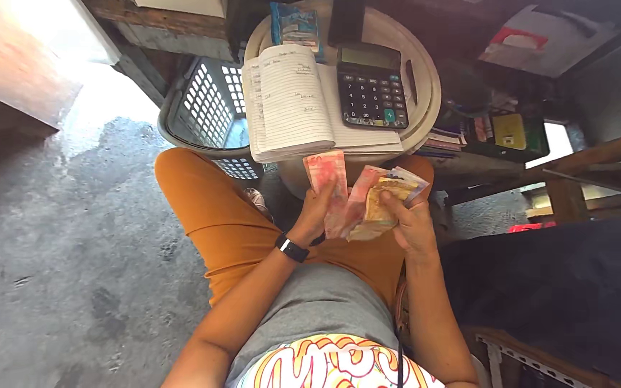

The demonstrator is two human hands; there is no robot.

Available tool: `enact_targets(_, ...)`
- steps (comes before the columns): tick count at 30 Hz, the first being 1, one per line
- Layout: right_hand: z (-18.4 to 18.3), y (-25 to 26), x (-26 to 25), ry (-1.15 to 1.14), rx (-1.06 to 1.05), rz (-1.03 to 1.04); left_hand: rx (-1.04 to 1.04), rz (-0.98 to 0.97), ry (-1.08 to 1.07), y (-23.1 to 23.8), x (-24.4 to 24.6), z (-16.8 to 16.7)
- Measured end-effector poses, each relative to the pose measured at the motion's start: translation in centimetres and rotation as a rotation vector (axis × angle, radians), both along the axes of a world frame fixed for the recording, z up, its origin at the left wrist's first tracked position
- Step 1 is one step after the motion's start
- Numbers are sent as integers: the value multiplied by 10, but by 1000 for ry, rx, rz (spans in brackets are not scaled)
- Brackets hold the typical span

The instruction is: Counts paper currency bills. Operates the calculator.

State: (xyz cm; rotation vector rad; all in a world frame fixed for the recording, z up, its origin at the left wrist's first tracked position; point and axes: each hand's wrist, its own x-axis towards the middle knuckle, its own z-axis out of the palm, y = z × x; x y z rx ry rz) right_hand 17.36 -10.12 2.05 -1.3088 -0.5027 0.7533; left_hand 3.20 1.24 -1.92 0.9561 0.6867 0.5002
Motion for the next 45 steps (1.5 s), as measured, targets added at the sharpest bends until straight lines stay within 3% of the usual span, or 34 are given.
enact_targets(9,-1,21,-20,80,-156,-62,45,13,8,-7,1,-4)
enact_targets(21,-10,9,-6,107,-22,-72,0,4,-10,-2,5,-3)
enact_targets(27,8,3,-6,110,-106,-12,6,18,10,-3,6,-2)
enact_targets(32,-1,18,-14,169,-144,-20,12,58,-20,-7,12,1)
enact_targets(39,-11,-1,1,27,32,8,0,-28,-4,-1,3,-4)
enact_targets(45,3,11,-7,22,-97,34,35,-2,-16,-5,4,-6)
